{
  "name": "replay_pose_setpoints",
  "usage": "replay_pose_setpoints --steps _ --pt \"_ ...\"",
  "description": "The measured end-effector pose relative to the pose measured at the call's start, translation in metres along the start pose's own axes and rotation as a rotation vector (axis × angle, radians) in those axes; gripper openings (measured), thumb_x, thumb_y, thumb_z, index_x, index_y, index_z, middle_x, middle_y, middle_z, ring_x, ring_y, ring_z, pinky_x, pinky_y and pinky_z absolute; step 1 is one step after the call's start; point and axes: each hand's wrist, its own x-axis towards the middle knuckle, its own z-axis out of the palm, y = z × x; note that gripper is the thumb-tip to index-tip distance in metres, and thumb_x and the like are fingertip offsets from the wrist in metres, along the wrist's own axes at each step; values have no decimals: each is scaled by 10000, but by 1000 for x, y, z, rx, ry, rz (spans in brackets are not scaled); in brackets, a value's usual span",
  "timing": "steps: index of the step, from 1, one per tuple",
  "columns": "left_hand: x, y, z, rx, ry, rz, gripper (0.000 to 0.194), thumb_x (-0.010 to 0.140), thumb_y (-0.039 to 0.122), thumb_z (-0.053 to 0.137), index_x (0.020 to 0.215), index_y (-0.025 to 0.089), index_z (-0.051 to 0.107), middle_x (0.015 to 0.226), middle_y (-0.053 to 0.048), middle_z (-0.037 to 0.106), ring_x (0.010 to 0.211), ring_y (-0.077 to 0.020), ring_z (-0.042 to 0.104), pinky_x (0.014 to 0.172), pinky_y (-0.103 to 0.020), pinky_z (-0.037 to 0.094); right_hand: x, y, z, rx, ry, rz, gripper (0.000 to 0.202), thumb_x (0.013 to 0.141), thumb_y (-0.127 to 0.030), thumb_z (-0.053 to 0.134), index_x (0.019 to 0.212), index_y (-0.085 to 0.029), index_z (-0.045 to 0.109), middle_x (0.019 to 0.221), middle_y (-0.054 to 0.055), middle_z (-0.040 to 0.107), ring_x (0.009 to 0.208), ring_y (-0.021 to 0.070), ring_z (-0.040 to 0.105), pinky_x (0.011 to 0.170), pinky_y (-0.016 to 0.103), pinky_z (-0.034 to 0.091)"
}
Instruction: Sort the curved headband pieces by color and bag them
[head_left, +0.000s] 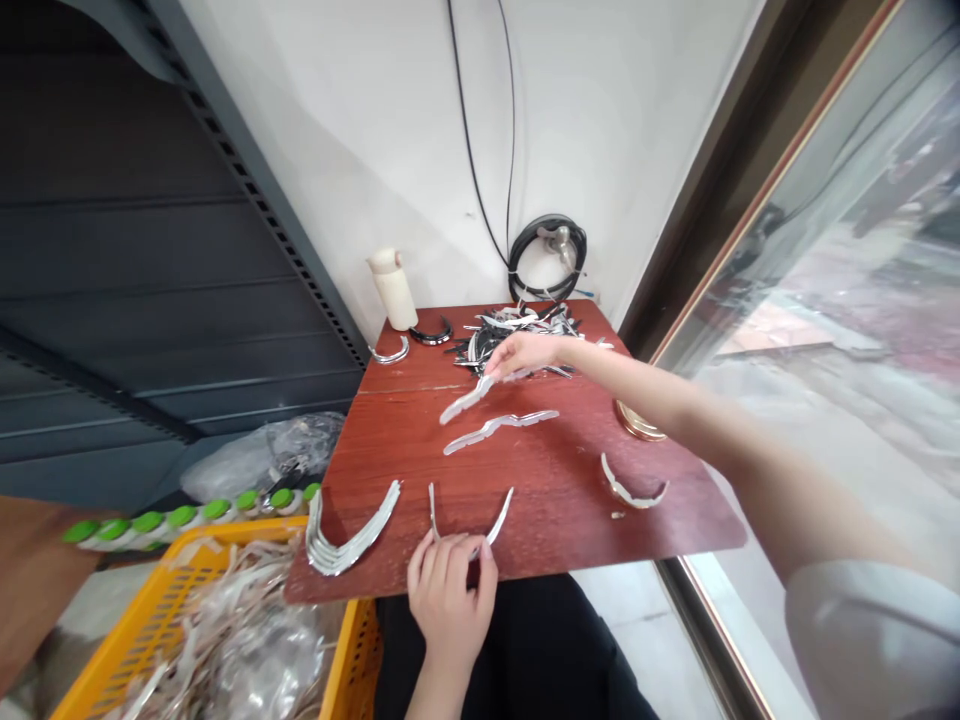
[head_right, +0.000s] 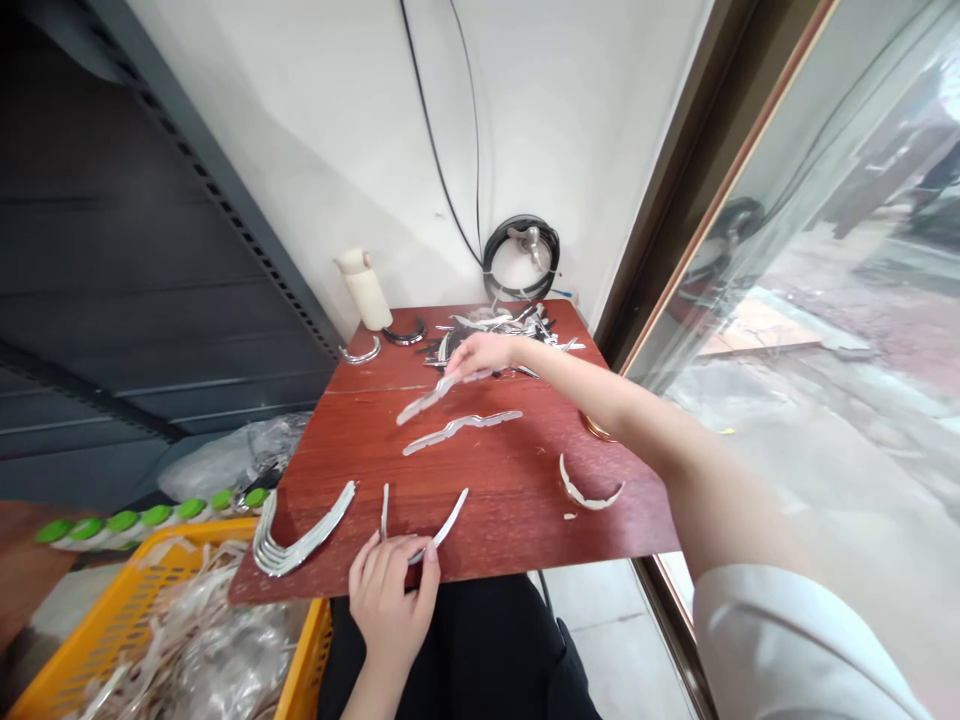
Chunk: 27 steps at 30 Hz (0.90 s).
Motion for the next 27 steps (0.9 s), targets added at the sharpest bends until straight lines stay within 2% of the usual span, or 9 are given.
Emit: replay_pose_setpoints --steps 3,5,9,11,14,17,20,23,27 --pt "0 -2 0 20 1 37 56 866 183 580 881 220 620 789 -3 698 749 -162 649 971 -396 412 -19 -1 49 -236 144 -8 195 830 -303 700 974 -193 773 781 17 731 659 116 621 619 210 447" --pt "0 -4 0 29 -3 48 55 867 187 581 884 218 622 793 -6 699 752 -166 648 966 -398 415 -31 -1 76 -317 234 0 126 823 -237 705 914 -188 777 853 43 737 754 144 637 708 232 455" --pt "-1 -4 1 33 -2 57 48 870 190 582 883 220 618 791 -6 697 753 -167 646 969 -400 414 -46 0 93 -417 369 10 151 849 -296 697 956 -210 760 1030 73 715 996 191 615 905 273 416" --pt "-1 -4 1 32 2 53 45 869 189 589 885 219 618 792 -5 697 756 -167 645 972 -401 413 -48 4 79 -456 437 67 180 876 -352 660 959 -221 752 1037 71 709 1012 199 612 924 283 409" --pt "-1 -3 1 35 5 47 41 866 187 597 885 216 618 795 -5 700 763 -170 645 974 -404 413 -53 25 40 -506 583 263 233 926 -333 558 1019 -206 730 1085 106 694 1046 242 603 924 326 414" --pt "-1 -3 2 38 2 48 42 863 182 603 887 213 618 794 -7 702 767 -172 646 972 -405 414 -65 59 -7 -527 714 538 313 910 -284 539 1142 -129 680 1183 216 637 1117 335 571 918 407 424" --pt "-1 -4 2 42 1 59 44 858 179 609 888 209 622 792 -10 701 767 -175 646 967 -405 419 -84 97 -42 -502 723 728 363 865 -333 612 1152 -123 681 1209 245 613 1102 375 582 885 442 449" --pt "-2 -5 3 49 1 67 47 857 173 611 888 204 625 791 -14 701 767 -177 644 968 -409 421 -97 126 -57 -475 675 770 429 797 -461 701 1136 -197 700 1207 174 640 1101 336 596 886 394 465" --pt "-2 -5 4 63 13 71 47 853 172 620 887 203 629 783 -13 701 766 -178 640 960 -408 425 -95 145 -60 -467 615 706 380 768 -522 719 1061 -280 726 1165 55 687 1122 258 595 915 308 451"
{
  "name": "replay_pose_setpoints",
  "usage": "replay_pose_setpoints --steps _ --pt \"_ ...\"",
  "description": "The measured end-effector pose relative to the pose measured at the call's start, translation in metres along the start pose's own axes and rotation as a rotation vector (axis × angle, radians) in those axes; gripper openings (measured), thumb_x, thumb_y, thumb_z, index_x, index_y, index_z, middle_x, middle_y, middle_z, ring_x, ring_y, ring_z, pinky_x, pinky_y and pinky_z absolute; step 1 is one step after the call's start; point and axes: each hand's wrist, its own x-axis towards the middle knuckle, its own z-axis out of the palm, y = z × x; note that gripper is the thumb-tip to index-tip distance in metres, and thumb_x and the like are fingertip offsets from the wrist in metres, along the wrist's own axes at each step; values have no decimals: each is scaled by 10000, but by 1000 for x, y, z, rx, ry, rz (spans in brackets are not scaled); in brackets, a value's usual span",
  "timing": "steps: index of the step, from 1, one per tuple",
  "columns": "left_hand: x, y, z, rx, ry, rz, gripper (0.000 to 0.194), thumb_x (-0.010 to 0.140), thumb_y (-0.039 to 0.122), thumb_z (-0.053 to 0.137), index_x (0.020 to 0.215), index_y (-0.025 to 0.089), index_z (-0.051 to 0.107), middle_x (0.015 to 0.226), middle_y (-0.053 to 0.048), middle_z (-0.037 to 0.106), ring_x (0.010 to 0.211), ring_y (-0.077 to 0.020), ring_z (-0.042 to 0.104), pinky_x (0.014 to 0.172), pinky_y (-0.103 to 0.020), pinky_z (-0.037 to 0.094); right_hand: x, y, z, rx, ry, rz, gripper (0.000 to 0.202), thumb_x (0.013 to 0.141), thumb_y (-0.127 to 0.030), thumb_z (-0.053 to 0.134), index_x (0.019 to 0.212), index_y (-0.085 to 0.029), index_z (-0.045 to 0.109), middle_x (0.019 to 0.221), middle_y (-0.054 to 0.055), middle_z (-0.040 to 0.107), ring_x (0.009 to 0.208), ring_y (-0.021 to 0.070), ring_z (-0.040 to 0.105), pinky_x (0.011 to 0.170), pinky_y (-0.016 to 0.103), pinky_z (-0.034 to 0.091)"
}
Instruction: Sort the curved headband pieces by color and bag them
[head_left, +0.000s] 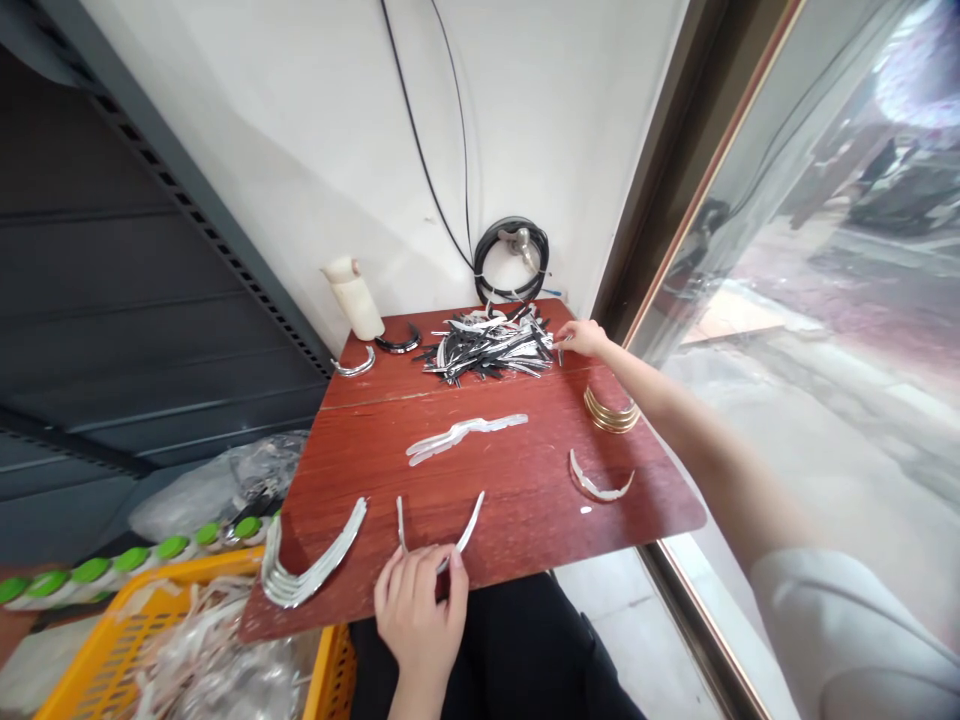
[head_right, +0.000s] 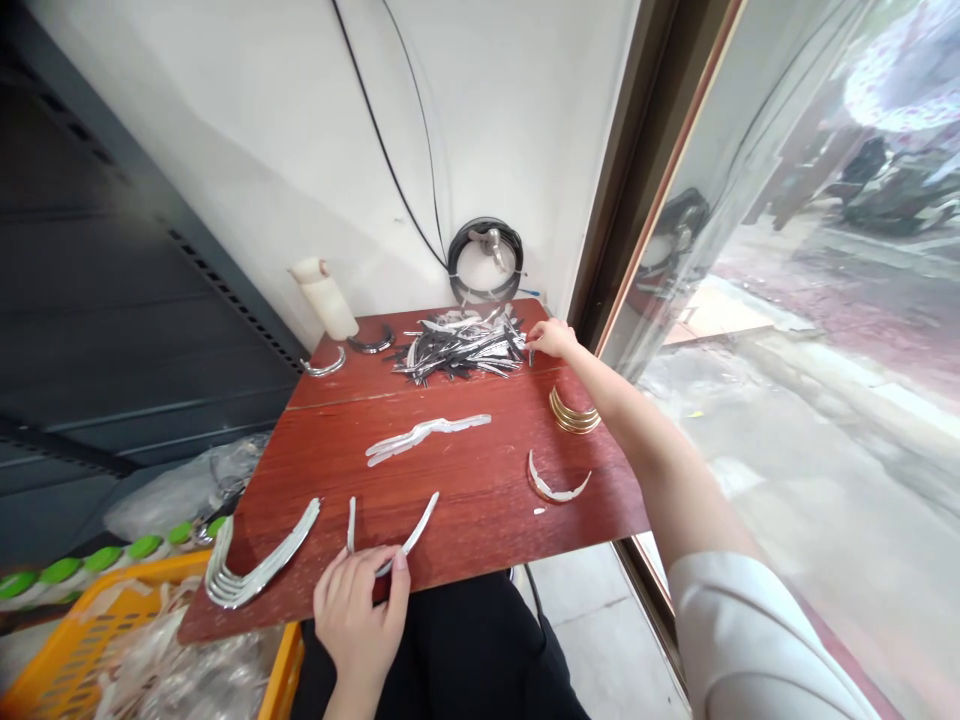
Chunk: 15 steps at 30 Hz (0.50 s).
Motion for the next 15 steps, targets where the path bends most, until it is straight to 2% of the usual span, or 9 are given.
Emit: replay_pose_setpoints --steps 3,8,11,15 --pt "1 1 0 10 3 2 44 851 169 625 880 200 629 780 -12 701 765 -177 639 954 -404 429 9 -8 7 8 -48 -53 283 757 -446 739 978 -269 745 1079 13 721 1045 210 632 869 248 458" --pt "2 0 0 19 -8 2 38 855 174 622 881 202 628 778 -12 700 761 -177 638 950 -403 431 21 -22 6 17 -110 -95 181 740 -305 744 885 -199 761 939 17 749 869 159 665 753 199 466" --pt "1 0 -1 24 -8 11 36 857 177 621 884 201 626 777 -14 699 765 -181 637 948 -405 432 24 -26 0 22 -121 -119 215 728 -248 747 926 -166 763 918 28 753 809 141 665 704 183 467" --pt "1 0 0 20 -11 6 38 856 178 626 887 200 628 784 -17 702 772 -183 638 946 -410 435 25 -36 -14 2 -115 -154 305 710 -250 759 1011 -202 762 918 1 753 807 147 676 702 183 487"
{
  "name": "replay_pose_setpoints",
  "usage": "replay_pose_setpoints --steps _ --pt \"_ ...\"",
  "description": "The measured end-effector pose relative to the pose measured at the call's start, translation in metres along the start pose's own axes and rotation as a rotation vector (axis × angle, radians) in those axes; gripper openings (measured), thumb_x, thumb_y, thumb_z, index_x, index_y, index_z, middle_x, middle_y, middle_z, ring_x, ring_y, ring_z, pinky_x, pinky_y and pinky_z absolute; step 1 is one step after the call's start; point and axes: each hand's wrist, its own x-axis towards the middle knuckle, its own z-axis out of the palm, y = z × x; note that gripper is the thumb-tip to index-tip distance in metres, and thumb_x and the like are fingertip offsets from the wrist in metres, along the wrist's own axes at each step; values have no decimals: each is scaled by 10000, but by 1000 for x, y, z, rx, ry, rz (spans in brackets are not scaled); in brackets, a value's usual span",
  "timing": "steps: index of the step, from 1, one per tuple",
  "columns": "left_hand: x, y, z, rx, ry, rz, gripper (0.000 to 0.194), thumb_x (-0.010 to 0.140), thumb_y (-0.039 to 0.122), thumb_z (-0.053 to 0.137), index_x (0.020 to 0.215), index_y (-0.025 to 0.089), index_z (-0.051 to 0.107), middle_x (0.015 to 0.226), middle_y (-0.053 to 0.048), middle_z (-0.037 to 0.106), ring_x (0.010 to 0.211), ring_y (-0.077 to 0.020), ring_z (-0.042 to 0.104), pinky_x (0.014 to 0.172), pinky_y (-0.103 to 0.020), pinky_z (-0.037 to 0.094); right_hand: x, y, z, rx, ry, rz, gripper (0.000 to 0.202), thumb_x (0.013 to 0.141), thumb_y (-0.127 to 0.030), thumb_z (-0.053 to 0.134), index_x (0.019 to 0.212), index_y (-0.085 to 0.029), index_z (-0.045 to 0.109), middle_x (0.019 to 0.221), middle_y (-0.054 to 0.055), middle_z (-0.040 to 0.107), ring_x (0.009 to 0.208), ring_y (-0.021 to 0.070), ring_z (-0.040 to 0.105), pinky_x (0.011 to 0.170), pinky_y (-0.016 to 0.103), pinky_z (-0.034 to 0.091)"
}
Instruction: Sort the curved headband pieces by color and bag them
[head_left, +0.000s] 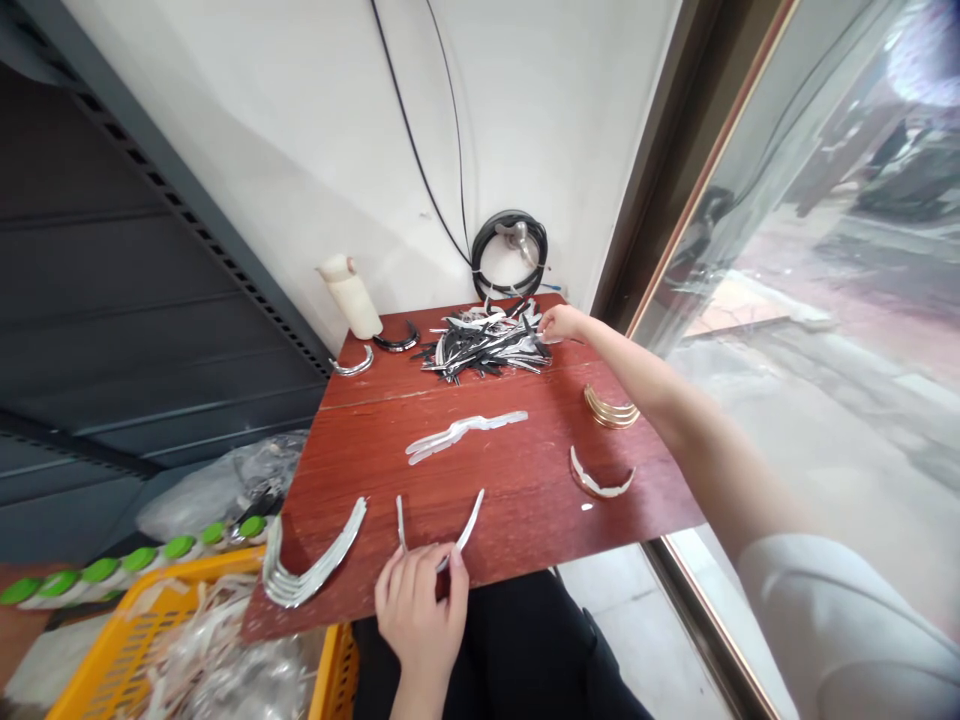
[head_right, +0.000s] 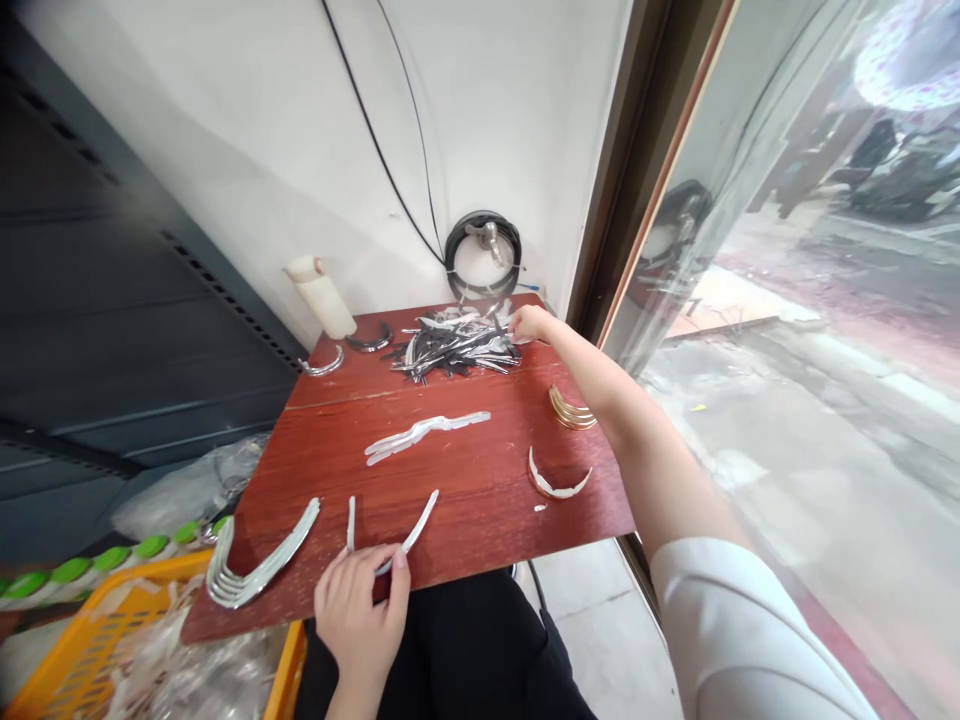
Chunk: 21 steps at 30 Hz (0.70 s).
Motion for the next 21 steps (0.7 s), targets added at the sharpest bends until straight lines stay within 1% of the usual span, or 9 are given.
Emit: replay_pose_setpoints --steps 4,7,10,12,15,18,21 --pt "0 1 0 -11 3 -7 35 860 176 621 884 200 628 778 -14 700 763 -177 636 949 -407 434 1 -18 -16 -58 8 -45 228 714 -287 758 929 -216 784 909 5 756 874 176 677 769 199 495" --pt "0 0 0 -16 3 -11 40 860 174 621 889 201 625 783 -13 702 768 -177 637 954 -406 432 1 -36 -25 -111 7 -49 196 701 -318 767 860 -205 789 863 35 753 875 214 679 788 239 505" --pt "0 0 0 -24 2 -20 38 859 176 620 885 204 623 783 -11 702 776 -181 637 954 -406 429 0 -51 -31 -142 9 -34 239 691 -330 775 880 -185 786 865 68 749 883 251 679 800 288 515" --pt "0 0 0 -33 8 -22 38 858 174 619 881 205 621 779 -9 700 772 -179 637 950 -402 429 -2 -56 -35 -135 -4 -40 230 706 -319 761 891 -185 785 869 62 748 882 243 677 802 283 512" --pt "1 0 0 -46 11 -15 47 857 166 614 886 203 620 783 -10 698 766 -176 636 944 -394 431 -5 -55 -42 -98 -38 -62 197 720 -295 747 885 -195 786 861 28 746 859 206 673 797 249 498" --pt "1 1 -2 -59 2 -17 48 862 170 608 892 204 620 787 -13 696 767 -177 633 942 -394 429 -9 -47 -49 -53 -52 -74 207 726 -299 737 898 -193 783 863 12 743 831 181 664 781 234 492" --pt "2 2 -3 -67 2 -32 41 868 178 600 883 209 620 781 -10 693 758 -177 628 941 -395 426 -12 -36 -55 -10 -31 -78 198 736 -298 729 883 -176 777 847 14 742 799 166 654 747 222 488"
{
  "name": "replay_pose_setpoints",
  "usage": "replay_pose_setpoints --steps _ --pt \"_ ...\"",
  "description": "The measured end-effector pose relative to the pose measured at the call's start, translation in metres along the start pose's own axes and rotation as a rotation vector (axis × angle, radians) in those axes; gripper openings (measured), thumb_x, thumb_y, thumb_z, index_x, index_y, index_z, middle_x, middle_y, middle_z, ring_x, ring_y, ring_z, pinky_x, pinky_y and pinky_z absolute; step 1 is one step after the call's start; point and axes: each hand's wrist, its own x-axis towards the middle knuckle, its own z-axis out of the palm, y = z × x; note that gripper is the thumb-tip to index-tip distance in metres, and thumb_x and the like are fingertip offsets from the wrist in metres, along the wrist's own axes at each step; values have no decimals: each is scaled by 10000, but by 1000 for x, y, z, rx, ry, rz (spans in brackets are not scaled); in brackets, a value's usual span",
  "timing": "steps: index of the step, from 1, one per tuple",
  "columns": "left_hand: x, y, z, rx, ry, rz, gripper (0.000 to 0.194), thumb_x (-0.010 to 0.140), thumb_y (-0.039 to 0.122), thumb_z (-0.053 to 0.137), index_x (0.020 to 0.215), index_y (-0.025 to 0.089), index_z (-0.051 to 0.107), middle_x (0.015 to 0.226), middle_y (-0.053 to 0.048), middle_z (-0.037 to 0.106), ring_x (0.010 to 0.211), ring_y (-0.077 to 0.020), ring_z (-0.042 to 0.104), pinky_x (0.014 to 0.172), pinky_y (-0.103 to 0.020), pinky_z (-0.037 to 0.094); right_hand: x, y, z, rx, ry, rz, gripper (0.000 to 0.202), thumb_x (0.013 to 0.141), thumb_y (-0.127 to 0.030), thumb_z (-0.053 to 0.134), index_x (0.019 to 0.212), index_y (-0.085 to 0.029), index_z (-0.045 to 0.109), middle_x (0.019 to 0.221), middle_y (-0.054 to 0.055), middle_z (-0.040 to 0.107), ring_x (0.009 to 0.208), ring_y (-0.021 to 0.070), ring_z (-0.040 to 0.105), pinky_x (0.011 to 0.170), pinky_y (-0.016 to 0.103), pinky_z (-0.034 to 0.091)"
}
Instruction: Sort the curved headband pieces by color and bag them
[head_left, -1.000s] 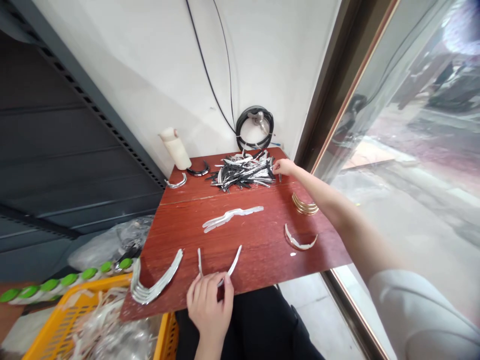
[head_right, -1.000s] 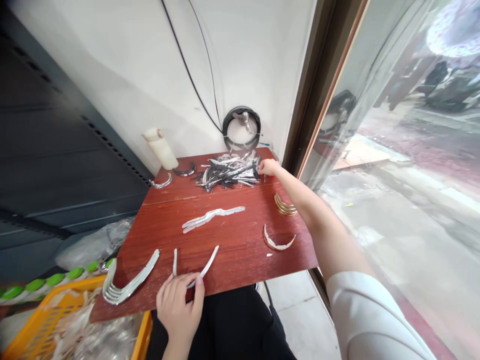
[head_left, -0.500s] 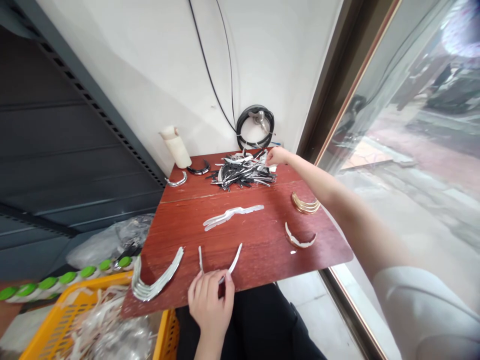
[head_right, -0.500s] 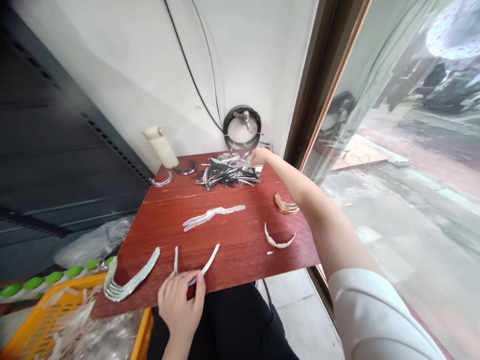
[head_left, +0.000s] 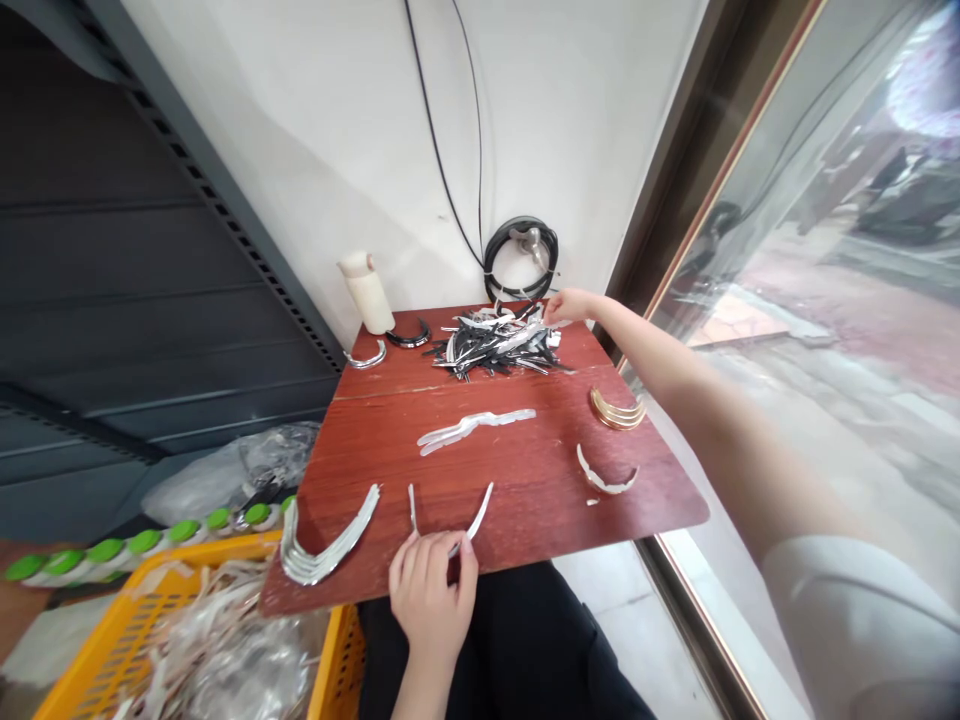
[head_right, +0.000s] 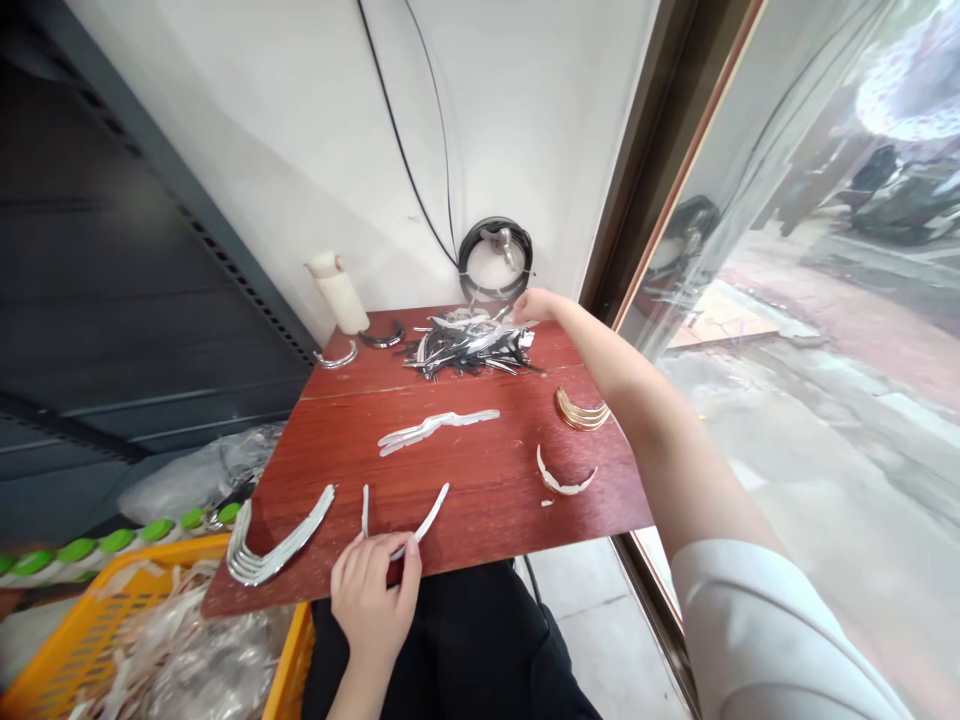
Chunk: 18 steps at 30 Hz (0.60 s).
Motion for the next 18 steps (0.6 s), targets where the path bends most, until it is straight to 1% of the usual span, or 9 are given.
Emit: replay_pose_setpoints --steps 2,5,7,9,10,11,14,16,18 --pt "0 0 0 0 0 -6 41 870 180 596 879 211 620 780 -10 692 757 -176 626 940 -394 425 -2 5 -4 27 44 -5 192 741 -290 724 881 -166 770 840 18 740 794 162 651 734 219 483" --pt "0 1 0 2 0 -2 43 869 177 596 883 209 620 781 -9 691 757 -173 625 937 -390 425 -3 8 -11 67 141 -29 243 781 -295 690 972 -156 747 882 32 738 819 160 652 749 226 478" --pt "0 1 0 2 1 -5 44 867 175 599 884 208 622 783 -7 692 761 -170 626 938 -388 425 -4 3 -13 157 215 -72 286 808 -307 665 1031 -137 725 908 50 736 822 159 652 758 236 479" --pt "0 1 0 1 1 -19 42 867 177 600 881 209 625 786 -7 694 770 -169 629 943 -389 424 -9 -8 -10 316 240 -139 313 809 -329 667 1037 -120 719 906 66 735 804 161 647 751 246 482" --pt "0 1 0 2 0 -21 42 867 179 600 881 209 626 788 -7 695 773 -170 631 945 -389 423 -13 -17 -6 404 218 -183 323 800 -342 677 1028 -117 721 901 68 735 796 161 643 745 250 482" --pt "0 1 0 4 -1 -18 43 867 180 599 880 210 627 789 -7 696 774 -170 634 946 -388 423 -18 -27 0 479 168 -232 332 789 -354 687 1020 -119 724 901 67 734 793 161 640 743 252 481" --pt "0 2 -1 13 -9 -9 50 861 177 598 880 211 628 790 -6 700 767 -170 641 942 -385 426 -42 -64 30 584 -58 -371 329 791 -360 674 1019 -129 722 903 46 730 786 149 632 731 244 469" --pt "1 2 -1 13 -13 -14 51 857 176 599 877 213 627 789 -3 700 762 -168 644 943 -382 427 -61 -88 56 581 -157 -420 299 840 -333 616 1038 -129 708 880 36 726 755 137 630 691 232 460" --pt "1 3 -2 9 -15 -21 53 856 174 598 878 215 624 792 -2 701 763 -168 644 948 -381 424 -81 -106 81 456 -196 -452 242 872 -275 588 1047 -153 703 866 20 725 736 126 633 670 217 447"
